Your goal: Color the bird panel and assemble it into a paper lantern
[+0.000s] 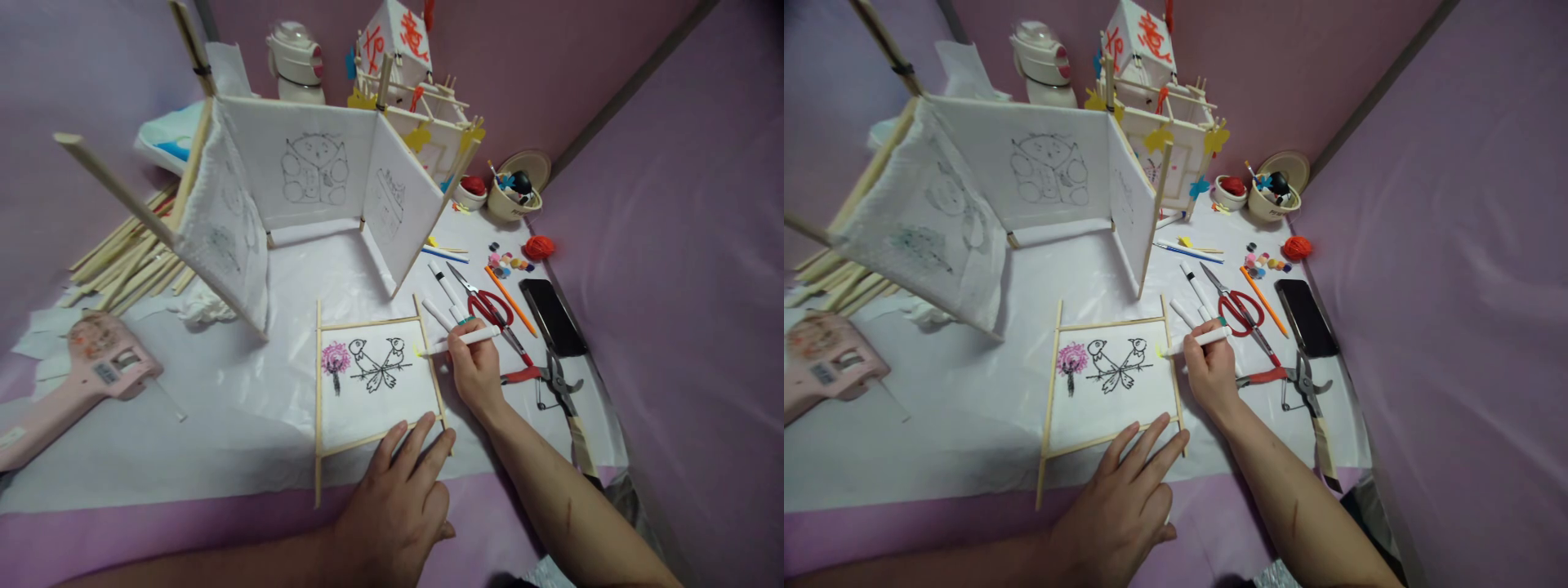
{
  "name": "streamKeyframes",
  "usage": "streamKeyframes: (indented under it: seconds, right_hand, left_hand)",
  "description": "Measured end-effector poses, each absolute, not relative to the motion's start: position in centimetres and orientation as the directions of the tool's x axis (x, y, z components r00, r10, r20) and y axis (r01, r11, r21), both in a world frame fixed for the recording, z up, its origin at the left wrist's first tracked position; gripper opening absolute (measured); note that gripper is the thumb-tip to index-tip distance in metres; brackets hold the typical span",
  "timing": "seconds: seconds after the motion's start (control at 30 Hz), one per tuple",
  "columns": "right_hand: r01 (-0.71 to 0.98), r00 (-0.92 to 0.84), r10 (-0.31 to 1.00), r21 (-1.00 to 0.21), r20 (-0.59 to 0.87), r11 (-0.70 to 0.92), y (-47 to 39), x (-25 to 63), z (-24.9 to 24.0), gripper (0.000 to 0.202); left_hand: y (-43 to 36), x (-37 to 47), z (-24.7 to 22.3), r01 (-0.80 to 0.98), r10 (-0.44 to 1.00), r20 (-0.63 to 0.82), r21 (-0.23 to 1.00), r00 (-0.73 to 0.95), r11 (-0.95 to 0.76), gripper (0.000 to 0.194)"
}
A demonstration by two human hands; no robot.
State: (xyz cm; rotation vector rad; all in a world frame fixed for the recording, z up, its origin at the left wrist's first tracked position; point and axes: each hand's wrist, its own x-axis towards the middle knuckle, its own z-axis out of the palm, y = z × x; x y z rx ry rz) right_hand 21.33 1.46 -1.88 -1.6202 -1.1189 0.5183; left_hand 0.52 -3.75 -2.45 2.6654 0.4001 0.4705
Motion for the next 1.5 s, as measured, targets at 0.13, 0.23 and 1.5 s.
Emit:
streamKeyframes:
  seconds: [0.13, 0.23, 1.5]
  right_hand:
    - [0.395, 0.472, 0.859, -0.919, 0.2, -0.003, 1.54, 21.31, -2.0, 0.017]
    - [0.38, 0.472, 0.858, -0.925, 0.203, 0.01, 1.63, 21.21, -1.95, 0.018]
    - [0.463, 0.475, 0.843, -0.886, 0.254, 0.006, 1.73, 21.08, -1.42, 0.016]
  left_hand:
    - [-3.78, 0.52, -2.38, 0.211, 0.35, 0.267, 0.437, 0.898, -0.874, 0.034]
    - [-3.73, 0.52, -2.38, 0.208, 0.346, 0.271, 0.433, 0.898, -0.877, 0.034]
    - [-3.53, 0.45, -2.35, 0.189, 0.317, 0.298, 0.389, 0.9, -0.902, 0.033]
